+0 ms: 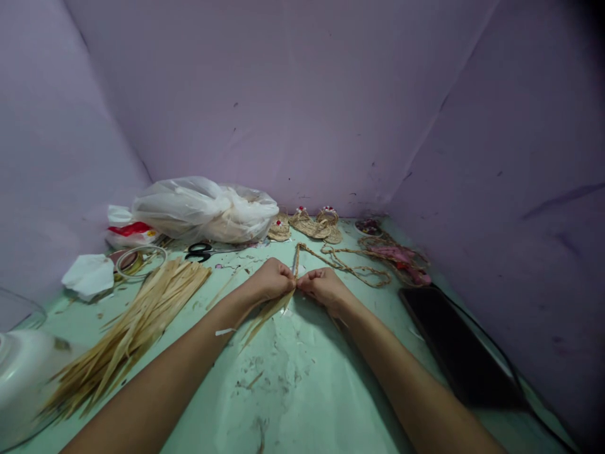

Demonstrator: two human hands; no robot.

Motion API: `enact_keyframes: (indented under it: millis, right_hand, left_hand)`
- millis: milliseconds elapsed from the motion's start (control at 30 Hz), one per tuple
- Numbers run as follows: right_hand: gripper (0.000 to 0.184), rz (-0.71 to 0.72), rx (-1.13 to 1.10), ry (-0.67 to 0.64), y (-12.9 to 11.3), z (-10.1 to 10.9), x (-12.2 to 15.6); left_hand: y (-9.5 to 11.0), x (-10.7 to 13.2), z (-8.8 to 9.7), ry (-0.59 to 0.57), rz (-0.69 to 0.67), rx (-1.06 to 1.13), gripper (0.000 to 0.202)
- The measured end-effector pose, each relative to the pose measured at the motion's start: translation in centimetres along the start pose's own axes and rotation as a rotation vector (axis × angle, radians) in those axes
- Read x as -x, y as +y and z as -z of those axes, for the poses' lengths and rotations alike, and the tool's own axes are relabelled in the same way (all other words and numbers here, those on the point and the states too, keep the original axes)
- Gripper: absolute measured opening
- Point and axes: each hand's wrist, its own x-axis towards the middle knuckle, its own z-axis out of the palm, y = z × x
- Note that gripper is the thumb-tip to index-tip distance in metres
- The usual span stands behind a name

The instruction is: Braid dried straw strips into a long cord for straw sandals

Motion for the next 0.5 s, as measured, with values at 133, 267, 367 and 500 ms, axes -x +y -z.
enact_keyframes:
  millis: [133,267,367,500]
  right_hand:
    - [0.006,-0.01,0.012,-0.006,-0.1,-0.5,-0.1]
    - [0.011,-0.148,-0.209,-0.048,-1.1,-1.0,0.8]
    - [0.013,-0.121,-0.221,-0.043,-1.3,-1.1,1.0]
    - [0.011,-0.069,-0.177,-0.067,-0.7,-0.6,0.7]
  left_hand:
    - [0.1,0.0,0.1,0.025,-0.076,-0.068,0.01]
    - [0.2,0.1,-0.1,0.018,-0.056,0.013,0.01]
    - [0.1,0.2,-0.2,0.027,-0.02,0.007,0.01]
    - [0.0,0.2,-0.1,0.041,-0.021,-0.023,0.009]
